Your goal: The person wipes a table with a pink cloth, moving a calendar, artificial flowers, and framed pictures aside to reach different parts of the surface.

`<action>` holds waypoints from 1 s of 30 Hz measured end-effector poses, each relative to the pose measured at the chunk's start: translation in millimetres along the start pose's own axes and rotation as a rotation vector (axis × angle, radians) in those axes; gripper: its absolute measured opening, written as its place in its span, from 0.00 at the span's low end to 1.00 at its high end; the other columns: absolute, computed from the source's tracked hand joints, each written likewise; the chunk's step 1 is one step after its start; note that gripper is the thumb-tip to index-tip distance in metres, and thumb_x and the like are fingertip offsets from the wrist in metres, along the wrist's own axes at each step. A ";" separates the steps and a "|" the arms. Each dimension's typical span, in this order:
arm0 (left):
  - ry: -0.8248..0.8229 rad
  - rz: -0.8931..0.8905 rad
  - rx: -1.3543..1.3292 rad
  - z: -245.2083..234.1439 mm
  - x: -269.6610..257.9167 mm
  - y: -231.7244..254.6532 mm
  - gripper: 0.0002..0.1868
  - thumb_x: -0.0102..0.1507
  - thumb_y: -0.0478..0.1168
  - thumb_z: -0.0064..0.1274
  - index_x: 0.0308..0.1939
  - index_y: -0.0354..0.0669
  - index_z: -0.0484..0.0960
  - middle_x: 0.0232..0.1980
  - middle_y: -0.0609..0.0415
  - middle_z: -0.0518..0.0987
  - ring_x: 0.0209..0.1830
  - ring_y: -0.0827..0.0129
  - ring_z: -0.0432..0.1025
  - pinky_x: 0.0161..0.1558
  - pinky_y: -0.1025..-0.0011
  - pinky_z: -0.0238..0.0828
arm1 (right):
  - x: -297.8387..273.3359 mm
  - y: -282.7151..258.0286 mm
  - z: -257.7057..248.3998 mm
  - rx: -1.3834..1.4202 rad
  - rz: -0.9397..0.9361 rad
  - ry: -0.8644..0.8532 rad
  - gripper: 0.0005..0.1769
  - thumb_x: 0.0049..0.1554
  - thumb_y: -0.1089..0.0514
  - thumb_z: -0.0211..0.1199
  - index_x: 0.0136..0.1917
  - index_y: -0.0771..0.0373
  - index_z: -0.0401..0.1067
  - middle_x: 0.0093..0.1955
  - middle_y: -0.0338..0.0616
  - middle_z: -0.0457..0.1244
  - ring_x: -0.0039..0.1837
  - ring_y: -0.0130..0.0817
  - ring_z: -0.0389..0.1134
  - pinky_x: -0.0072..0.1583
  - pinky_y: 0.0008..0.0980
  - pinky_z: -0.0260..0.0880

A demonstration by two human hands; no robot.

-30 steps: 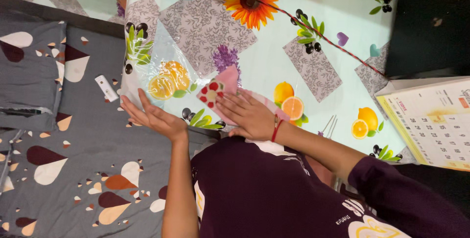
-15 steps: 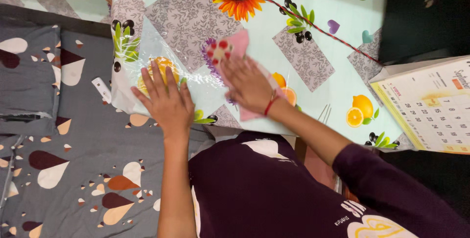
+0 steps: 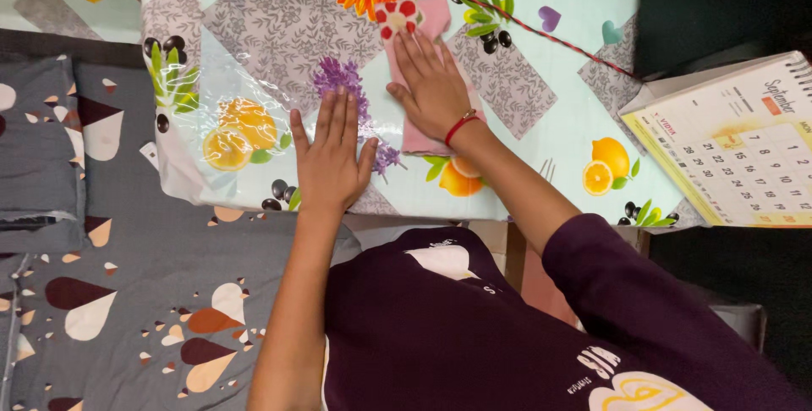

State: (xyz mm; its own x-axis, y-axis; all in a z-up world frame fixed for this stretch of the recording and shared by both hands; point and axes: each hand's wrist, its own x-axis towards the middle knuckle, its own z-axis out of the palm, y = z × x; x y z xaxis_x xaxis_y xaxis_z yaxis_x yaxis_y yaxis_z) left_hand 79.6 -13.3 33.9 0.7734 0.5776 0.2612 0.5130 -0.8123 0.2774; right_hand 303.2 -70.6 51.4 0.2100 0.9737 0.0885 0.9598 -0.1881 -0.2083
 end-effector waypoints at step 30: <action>-0.017 0.034 -0.022 -9.0 3.5 0.1 0.32 0.75 0.51 0.31 0.77 0.35 0.65 0.81 0.46 0.62 0.85 0.54 0.46 0.79 0.40 0.23 | -143.9 -80.7 -2.3 0.025 -0.044 -0.051 0.47 0.63 0.31 0.44 0.83 0.64 0.45 0.85 0.50 0.45 0.85 0.45 0.42 0.82 0.53 0.33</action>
State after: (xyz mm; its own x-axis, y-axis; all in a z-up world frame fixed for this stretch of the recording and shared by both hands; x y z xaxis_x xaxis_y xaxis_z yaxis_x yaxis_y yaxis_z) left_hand 79.1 -10.7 43.1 0.7963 0.5484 0.2552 0.4786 -0.8293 0.2886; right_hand 196.0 -195.9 57.7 0.1577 0.9863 0.0484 0.9628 -0.1427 -0.2295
